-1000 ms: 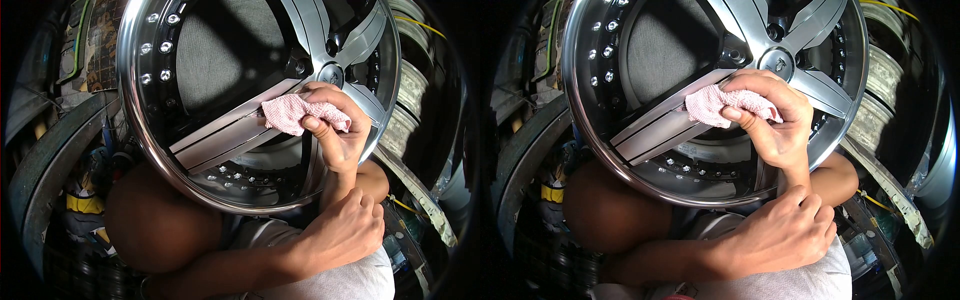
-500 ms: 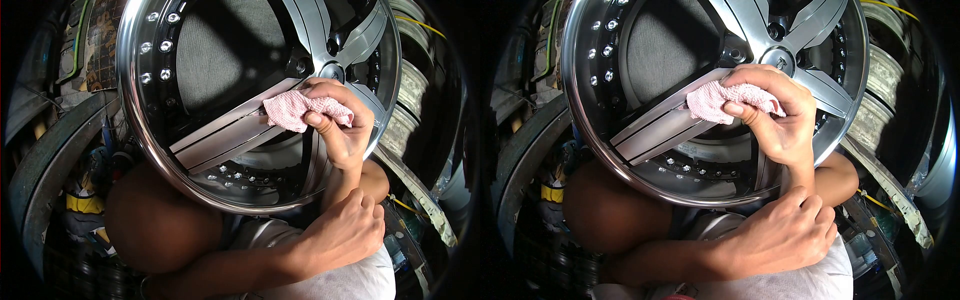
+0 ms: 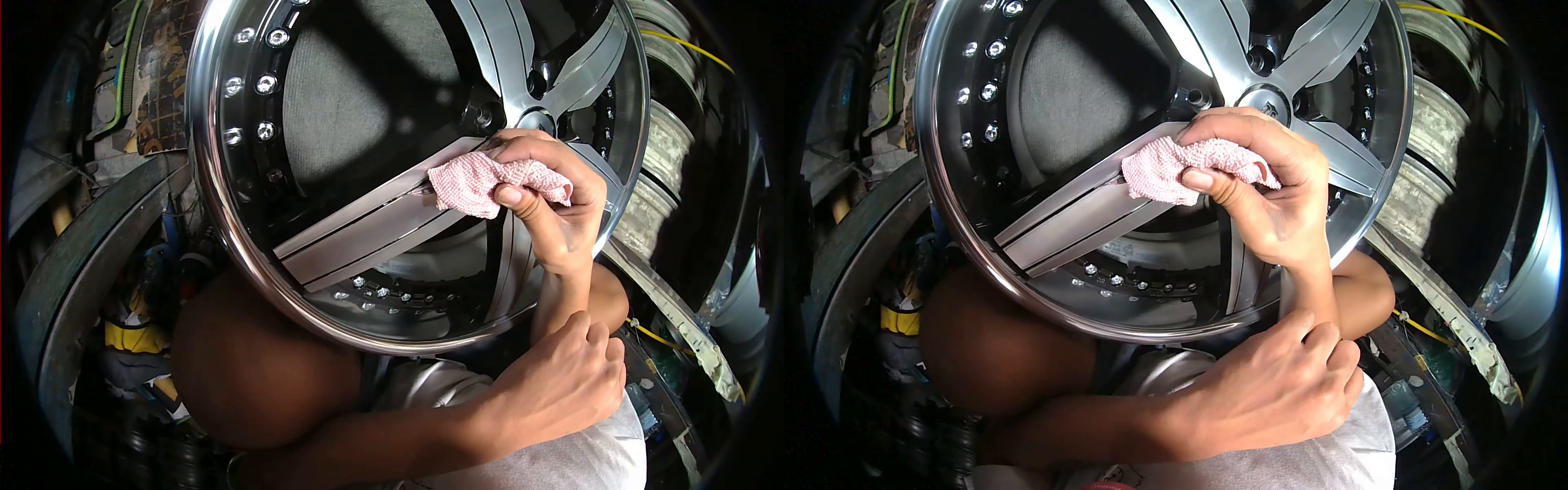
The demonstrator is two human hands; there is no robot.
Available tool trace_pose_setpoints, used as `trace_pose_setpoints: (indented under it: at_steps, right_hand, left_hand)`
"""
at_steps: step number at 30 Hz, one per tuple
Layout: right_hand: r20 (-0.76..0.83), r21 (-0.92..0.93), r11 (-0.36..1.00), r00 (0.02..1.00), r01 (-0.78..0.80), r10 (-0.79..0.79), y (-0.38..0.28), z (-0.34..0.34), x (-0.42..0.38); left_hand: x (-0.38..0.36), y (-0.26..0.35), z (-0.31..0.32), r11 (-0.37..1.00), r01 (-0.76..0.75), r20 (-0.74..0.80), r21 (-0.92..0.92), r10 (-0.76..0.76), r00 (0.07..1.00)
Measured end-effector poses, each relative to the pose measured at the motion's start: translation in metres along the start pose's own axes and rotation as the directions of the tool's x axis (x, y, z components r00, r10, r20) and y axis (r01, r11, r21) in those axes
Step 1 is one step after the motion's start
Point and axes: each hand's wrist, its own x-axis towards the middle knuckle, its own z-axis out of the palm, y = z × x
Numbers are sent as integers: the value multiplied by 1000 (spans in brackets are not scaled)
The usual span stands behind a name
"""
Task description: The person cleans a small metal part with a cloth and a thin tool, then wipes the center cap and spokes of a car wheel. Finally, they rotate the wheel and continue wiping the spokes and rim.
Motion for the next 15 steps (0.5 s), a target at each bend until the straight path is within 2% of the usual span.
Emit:
trace_pose_setpoints:
  at_steps: [11,15]
  right_hand:
    - [-35,4,1000,999,8,-8,4,1,-5]
    - [-39,12,1000,999,9,-9,5,1,-6]
  left_hand:
    - [4,-2,-7,1000,8,-29,23,-7,1000]
    - [1,-2,0,1000,3,7,22,-3,1000]
